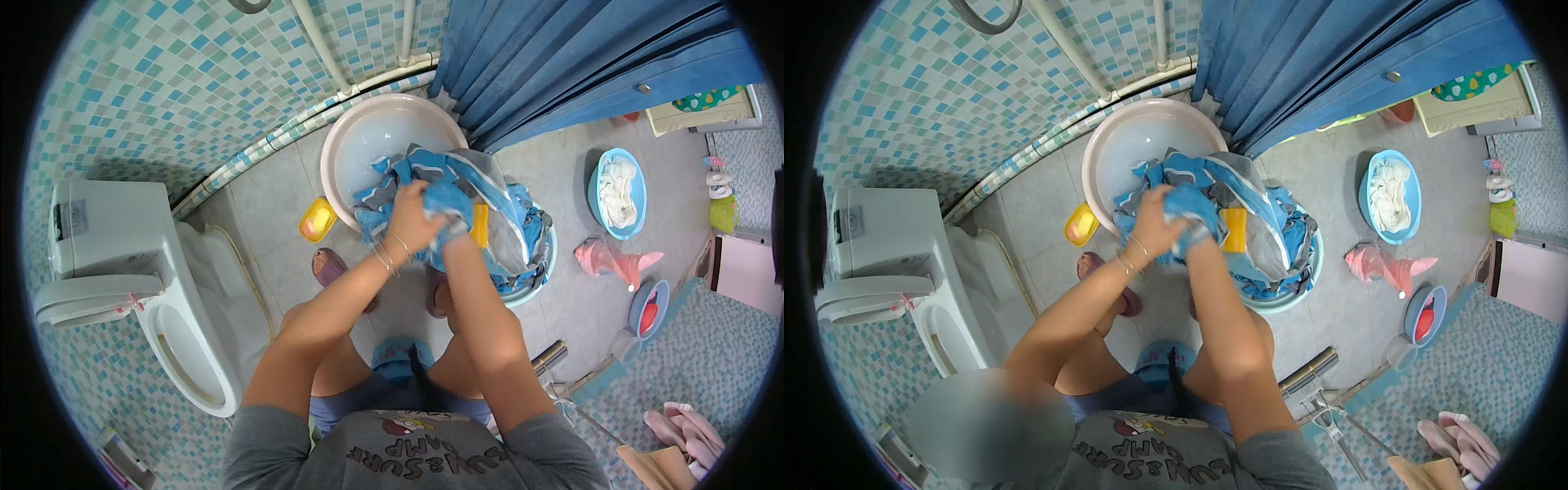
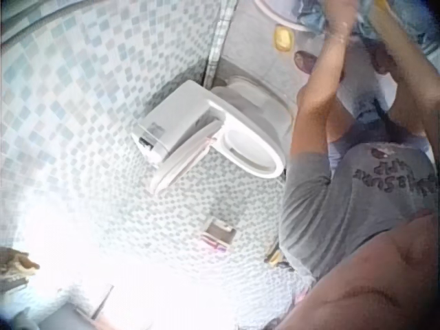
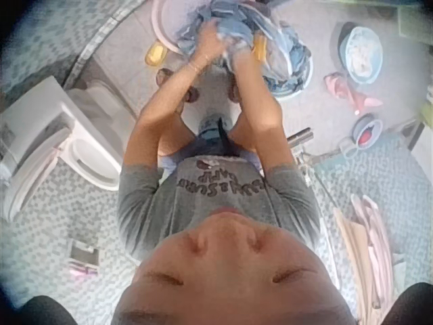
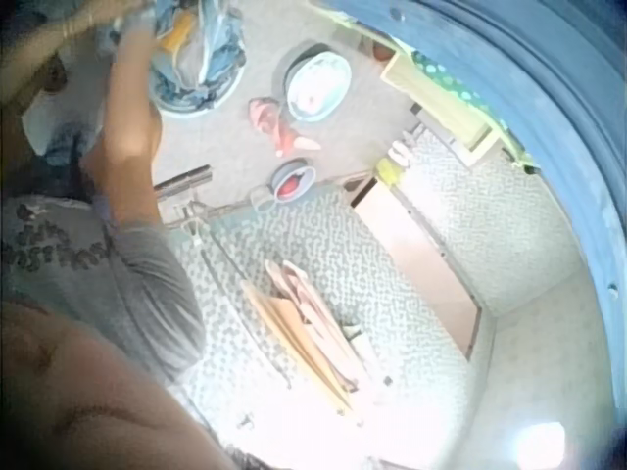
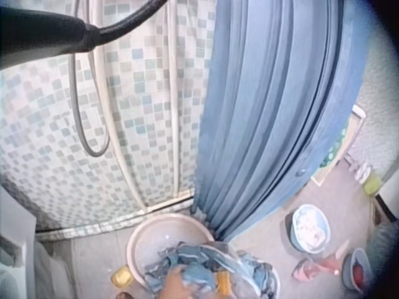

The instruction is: The person is squatting in a bathroom and hand-washing a blue and grey garment in a white basin filled with water. They use a yellow bar of soap to scrub the fabric, repeatedly rubbing and wringing the item to clean it.

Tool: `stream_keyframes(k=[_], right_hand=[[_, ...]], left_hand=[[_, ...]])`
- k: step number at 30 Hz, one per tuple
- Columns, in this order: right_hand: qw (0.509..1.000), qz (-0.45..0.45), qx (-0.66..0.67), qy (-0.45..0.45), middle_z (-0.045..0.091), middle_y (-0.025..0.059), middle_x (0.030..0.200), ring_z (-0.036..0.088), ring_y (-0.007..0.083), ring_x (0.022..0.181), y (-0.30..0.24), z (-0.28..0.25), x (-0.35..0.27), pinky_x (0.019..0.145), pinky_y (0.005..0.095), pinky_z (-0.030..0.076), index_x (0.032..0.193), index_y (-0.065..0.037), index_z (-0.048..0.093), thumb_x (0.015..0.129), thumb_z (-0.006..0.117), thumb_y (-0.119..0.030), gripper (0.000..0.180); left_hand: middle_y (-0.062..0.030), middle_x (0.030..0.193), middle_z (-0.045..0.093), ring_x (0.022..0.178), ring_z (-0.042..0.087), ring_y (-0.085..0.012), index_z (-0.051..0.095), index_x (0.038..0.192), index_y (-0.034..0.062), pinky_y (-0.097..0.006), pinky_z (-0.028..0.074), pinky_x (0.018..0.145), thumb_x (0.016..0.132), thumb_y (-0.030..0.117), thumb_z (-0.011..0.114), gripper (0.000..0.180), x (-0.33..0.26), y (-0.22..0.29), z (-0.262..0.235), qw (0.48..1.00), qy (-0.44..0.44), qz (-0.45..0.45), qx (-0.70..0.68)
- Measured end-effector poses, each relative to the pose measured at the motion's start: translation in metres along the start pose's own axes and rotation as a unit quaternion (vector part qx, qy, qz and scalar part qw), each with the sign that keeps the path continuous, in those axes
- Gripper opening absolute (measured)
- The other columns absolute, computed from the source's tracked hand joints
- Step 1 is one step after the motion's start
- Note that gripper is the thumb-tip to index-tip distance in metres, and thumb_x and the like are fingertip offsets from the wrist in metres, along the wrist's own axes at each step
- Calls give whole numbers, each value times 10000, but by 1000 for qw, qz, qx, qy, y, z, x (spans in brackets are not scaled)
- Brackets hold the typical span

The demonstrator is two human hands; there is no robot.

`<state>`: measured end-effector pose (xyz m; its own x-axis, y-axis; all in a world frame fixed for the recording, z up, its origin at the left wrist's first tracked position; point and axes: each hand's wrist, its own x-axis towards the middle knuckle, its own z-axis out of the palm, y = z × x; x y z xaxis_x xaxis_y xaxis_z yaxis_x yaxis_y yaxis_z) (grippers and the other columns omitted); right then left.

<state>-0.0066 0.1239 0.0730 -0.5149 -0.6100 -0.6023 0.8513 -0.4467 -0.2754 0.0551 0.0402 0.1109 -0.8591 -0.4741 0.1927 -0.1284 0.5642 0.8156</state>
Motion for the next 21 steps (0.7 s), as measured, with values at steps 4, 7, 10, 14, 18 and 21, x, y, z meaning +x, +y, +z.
stream_keyframes(k=[4, 7, 10, 14, 18, 21], right_hand=[[987, 28, -85, 131, 621, 94, 937, 615, 224, 825, 19, 31, -7, 776, 365, 514, 1014, -51, 580, 902, 499, -313, 296], [996, 24, 12, 88, 613, 118, 923, 607, 246, 810, 3, 21, -2, 732, 367, 512, 996, -42, 567, 886, 515, -340, 322], [996, 66, -32, 58, 615, 110, 915, 598, 221, 793, -18, 17, 3, 699, 345, 504, 982, -21, 578, 879, 517, -294, 297], [962, -78, -231, 126, 602, 77, 865, 579, 152, 722, -1, 33, -9, 604, 292, 482, 911, 8, 605, 857, 549, -182, 206], [962, -122, -144, 195, 589, 70, 844, 563, 154, 668, -5, 38, -7, 580, 311, 478, 882, -9, 588, 856, 552, -175, 172], [980, -81, -126, 132, 578, 62, 820, 572, 175, 676, -22, -27, 25, 602, 324, 488, 887, -26, 576, 854, 559, -194, 172]], left_hand=[[-207, 1052, 608, 822, 627, -368, 558, 1123, 10, -381, 515, 774, 786, 61, 523, 342, 15, -67, -13, 957, 32, -256, -135], [-152, 1100, 609, 1040, 570, -305, 531, 1183, 69, -365, 451, 919, 756, 105, 560, 430, 7, -24, -5, 970, -4, -93, -223], [-202, 1049, 609, 1010, 567, -364, 570, 1132, 48, -428, 434, 879, 748, 201, 654, 422, -9, 29, -2, 994, -65, -79, -32], [-242, 877, 647, 821, 640, -374, 577, 1061, 6, -387, 496, 735, 812, 99, 576, 266, 2, -25, 11, 980, 100, -173, -9], [-171, 973, 634, 860, 616, -346, 565, 1038, 0, -384, 493, 788, 801, 71, 518, 252, 12, -24, 15, 986, 90, -88, -113], [-181, 894, 623, 799, 602, -351, 617, 907, -10, -413, 475, 748, 796, 145, 578, 194, 4, 17, 27, 1000, 16, -14, -9]])
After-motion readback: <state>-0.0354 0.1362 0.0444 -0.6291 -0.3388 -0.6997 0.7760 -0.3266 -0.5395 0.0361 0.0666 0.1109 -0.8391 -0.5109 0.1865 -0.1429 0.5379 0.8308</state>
